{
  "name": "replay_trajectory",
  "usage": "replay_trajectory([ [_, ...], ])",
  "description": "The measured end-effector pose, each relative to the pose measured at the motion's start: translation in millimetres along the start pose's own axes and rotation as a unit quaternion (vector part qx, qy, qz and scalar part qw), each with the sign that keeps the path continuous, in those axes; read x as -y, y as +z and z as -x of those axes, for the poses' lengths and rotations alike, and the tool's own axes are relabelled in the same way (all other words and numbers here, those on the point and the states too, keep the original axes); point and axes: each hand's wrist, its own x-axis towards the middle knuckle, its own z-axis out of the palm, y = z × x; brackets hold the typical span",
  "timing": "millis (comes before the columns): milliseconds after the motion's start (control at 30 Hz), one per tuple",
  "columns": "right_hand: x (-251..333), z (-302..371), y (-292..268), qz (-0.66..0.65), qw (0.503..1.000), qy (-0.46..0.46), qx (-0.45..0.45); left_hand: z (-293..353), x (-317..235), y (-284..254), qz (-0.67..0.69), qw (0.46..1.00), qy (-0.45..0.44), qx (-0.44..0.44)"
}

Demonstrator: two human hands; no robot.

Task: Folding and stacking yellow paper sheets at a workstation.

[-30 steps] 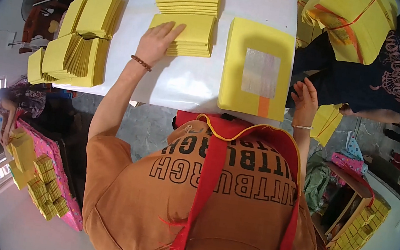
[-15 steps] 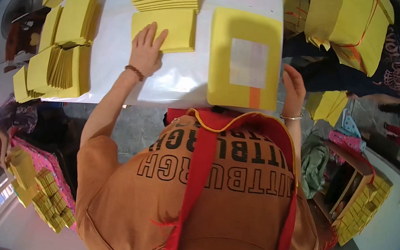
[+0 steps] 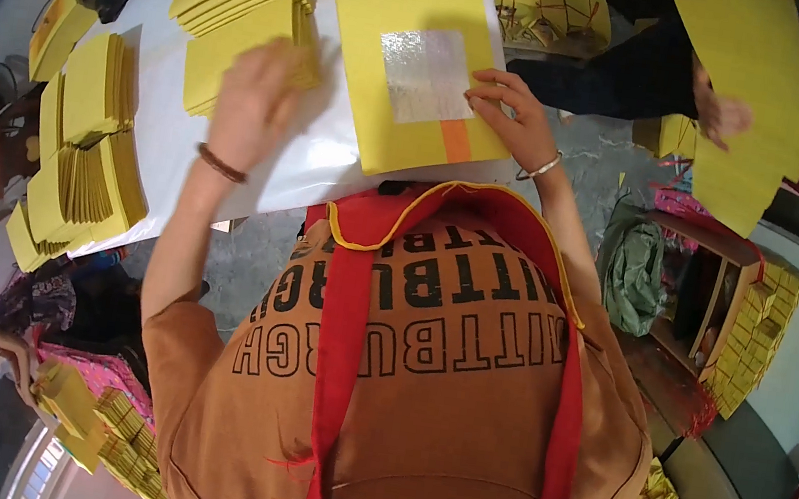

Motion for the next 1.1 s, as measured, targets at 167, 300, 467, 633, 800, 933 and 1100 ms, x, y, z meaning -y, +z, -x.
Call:
replay_trajectory([
  [167,-8.0,2.3,3.2,-0.033,0.999,0.005,-0.017,-11.5,-95.0,30.4,0.110,0.981,0.159,0.022],
  [300,-8.1,1.8,5.1,-0.110,0.992,0.065,-0.021,-18.0,-93.1,37.7,0.094,0.978,0.173,0.063],
  [467,-11.6,2.4,5.1,-0.189,0.978,0.079,-0.040,-27.5,-89.7,35.7,0.266,0.955,0.085,0.099],
  [633,-14.2,1.1,5.7,-0.218,0.970,0.097,-0.044,-29.0,-86.5,41.0,0.319,0.940,0.029,0.117],
  [800,-11.7,0.2,5.9,-0.218,0.969,0.101,-0.047,-28.2,-83.9,42.0,0.321,0.940,-0.006,0.115],
  [933,-15.3,-0.7,6.5,-0.215,0.972,0.085,-0.050,-29.5,-83.2,40.5,0.344,0.926,-0.058,0.142],
  [1100,-13.2,-0.8,7.9,-0.228,0.967,0.101,-0.061,-30.4,-82.9,42.0,0.354,0.916,-0.099,0.161],
])
